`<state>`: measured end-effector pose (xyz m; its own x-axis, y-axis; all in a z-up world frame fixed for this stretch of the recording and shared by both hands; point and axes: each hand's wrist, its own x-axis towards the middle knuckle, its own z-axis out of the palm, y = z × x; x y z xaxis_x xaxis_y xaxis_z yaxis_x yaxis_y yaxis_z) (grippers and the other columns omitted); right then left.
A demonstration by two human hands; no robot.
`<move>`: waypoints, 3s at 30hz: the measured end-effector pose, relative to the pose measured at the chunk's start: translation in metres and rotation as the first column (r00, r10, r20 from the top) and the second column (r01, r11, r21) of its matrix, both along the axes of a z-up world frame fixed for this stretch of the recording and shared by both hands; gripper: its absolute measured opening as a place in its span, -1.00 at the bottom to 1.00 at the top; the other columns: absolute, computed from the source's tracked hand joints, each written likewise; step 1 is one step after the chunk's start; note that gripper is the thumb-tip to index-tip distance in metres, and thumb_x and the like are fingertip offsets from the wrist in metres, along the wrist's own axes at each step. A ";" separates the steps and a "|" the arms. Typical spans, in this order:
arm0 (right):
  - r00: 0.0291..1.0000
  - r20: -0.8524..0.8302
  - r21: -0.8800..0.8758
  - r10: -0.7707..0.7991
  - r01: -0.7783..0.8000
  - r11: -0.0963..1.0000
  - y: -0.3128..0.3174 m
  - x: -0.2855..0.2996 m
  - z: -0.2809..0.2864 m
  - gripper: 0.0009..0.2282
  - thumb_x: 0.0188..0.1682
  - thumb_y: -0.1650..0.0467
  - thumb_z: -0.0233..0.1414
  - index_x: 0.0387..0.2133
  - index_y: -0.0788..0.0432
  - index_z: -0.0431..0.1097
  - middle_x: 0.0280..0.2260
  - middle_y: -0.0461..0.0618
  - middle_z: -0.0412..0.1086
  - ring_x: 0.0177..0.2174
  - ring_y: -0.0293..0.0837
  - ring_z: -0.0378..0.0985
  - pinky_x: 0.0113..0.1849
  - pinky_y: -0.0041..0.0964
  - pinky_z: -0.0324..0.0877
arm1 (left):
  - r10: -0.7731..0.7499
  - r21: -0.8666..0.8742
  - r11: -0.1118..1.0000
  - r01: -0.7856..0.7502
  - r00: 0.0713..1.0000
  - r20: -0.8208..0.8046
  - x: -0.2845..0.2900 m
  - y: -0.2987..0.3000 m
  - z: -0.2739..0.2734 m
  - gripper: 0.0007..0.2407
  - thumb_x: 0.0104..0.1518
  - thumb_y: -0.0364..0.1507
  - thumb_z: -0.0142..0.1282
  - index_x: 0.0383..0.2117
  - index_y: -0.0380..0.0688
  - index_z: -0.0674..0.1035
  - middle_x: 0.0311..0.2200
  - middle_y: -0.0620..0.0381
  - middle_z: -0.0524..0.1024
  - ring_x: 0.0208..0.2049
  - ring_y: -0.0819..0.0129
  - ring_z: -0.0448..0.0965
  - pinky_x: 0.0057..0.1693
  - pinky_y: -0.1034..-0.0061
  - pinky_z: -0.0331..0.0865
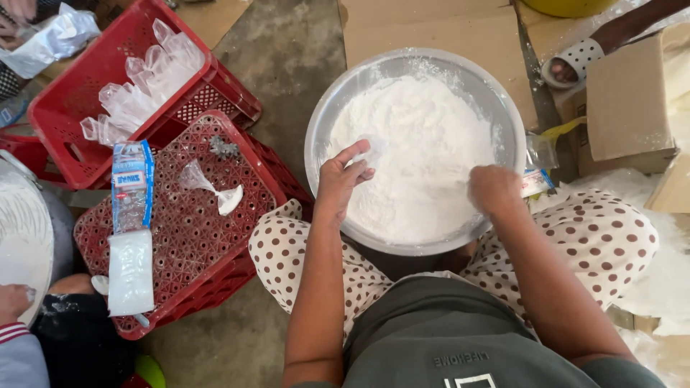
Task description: Packaging white powder into small plastic bags by scooping and tying them
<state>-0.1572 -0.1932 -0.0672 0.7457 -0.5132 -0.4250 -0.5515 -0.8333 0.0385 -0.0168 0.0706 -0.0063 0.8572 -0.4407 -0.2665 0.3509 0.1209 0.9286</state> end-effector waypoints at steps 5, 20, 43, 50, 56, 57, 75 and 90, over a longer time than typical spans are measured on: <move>0.985 0.144 0.304 -0.097 0.049 0.951 0.039 0.021 0.022 -0.74 0.08 0.38 -0.05 -0.19 0.20 0.61 -0.22 0.40 0.57 -0.10 0.39 0.60 -0.12 0.23 0.48 | 0.007 -0.014 1.000 -0.007 1.000 0.011 -0.001 -0.002 -0.005 -0.63 0.07 -0.62 0.12 0.07 -0.32 0.55 -0.18 -0.08 0.57 -0.43 0.42 0.66 -0.08 0.43 0.66; 0.986 0.130 -0.014 0.106 -0.105 0.994 0.035 0.030 0.056 -0.75 0.18 0.39 -0.19 -0.15 0.21 0.47 -0.40 0.21 0.60 -0.38 0.14 0.68 -0.27 0.00 0.50 | 0.001 0.055 0.998 0.006 0.994 -0.111 -0.005 -0.007 0.023 -0.57 0.02 -0.63 0.02 0.11 -0.43 0.51 0.01 -0.05 0.55 -0.37 0.38 0.56 -0.11 0.63 0.50; 0.468 0.880 0.303 -0.086 -0.411 0.859 0.059 0.026 0.103 -0.87 0.12 0.51 0.03 -0.11 0.10 0.41 -0.55 0.02 0.49 -0.46 -0.03 0.60 -0.32 -0.20 0.44 | -0.257 0.257 0.944 0.207 0.950 0.180 -0.010 -0.017 0.009 -0.49 -0.01 -0.57 0.21 0.18 0.02 0.53 -0.55 0.13 0.52 -0.50 0.56 0.50 -0.32 0.70 0.45; 0.554 0.779 -0.106 0.295 -0.347 0.932 0.079 0.042 0.078 -0.87 0.06 0.43 0.05 -0.17 0.00 0.33 -0.59 -0.07 0.45 -0.47 -0.06 0.62 -0.42 -0.19 0.49 | -0.286 0.298 0.931 0.211 0.928 0.237 -0.016 -0.020 0.011 -0.51 -0.03 -0.59 0.18 0.15 -0.03 0.56 0.00 0.02 0.55 -0.38 0.53 0.50 -0.22 0.66 0.50; 0.589 0.806 0.227 -0.051 -0.228 0.947 0.088 0.033 0.061 -0.94 0.16 0.46 -0.05 -0.15 0.12 0.31 -0.66 0.11 0.37 -0.56 0.10 0.55 -0.47 -0.01 0.42 | -0.351 0.374 0.896 0.239 0.897 0.267 -0.014 -0.030 0.020 -0.50 -0.03 -0.58 0.13 0.16 -0.01 0.54 0.08 0.03 0.53 -0.36 0.40 0.57 -0.20 0.53 0.55; 0.590 0.806 0.227 -0.050 -0.229 0.947 0.087 0.035 0.051 -0.94 0.16 0.46 -0.05 -0.15 0.12 0.31 -0.66 0.11 0.37 -0.56 0.10 0.55 -0.47 -0.01 0.42 | -0.350 0.373 0.897 0.238 0.898 0.266 -0.013 -0.034 0.018 -0.50 -0.03 -0.58 0.13 0.16 -0.01 0.54 0.08 0.03 0.53 -0.36 0.40 0.57 -0.20 0.53 0.55; 0.330 0.006 0.943 -0.944 -0.315 -0.104 0.060 0.039 -0.022 -0.91 0.16 0.49 -0.10 -0.16 0.23 0.34 -0.51 -0.08 0.40 -0.53 -0.32 0.53 -0.46 -0.46 0.52 | -0.668 0.776 0.617 0.132 0.609 0.428 -0.014 -0.105 -0.031 -0.51 -0.02 -0.55 0.09 0.17 -0.17 0.49 0.09 -0.10 0.51 0.08 -0.08 0.59 0.19 0.07 0.48; 0.327 0.106 0.968 -0.939 -0.248 0.023 0.060 0.031 0.001 -0.91 0.16 0.47 -0.09 -0.20 0.20 0.37 -0.56 -0.01 0.43 -0.58 -0.25 0.58 -0.52 -0.49 0.53 | -0.563 0.625 0.741 0.247 0.735 0.377 -0.005 -0.055 0.006 -0.41 -0.17 -0.54 0.15 0.18 -0.07 0.50 0.14 -0.09 0.51 0.19 -0.10 0.47 0.29 0.12 0.36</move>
<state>-0.1265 -0.1334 -0.0667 0.7589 -0.5661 -0.3220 -0.0088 0.4855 -0.8742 -0.0215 0.0158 -0.0003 0.6896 -0.7115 -0.1345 -0.2981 -0.4482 0.8428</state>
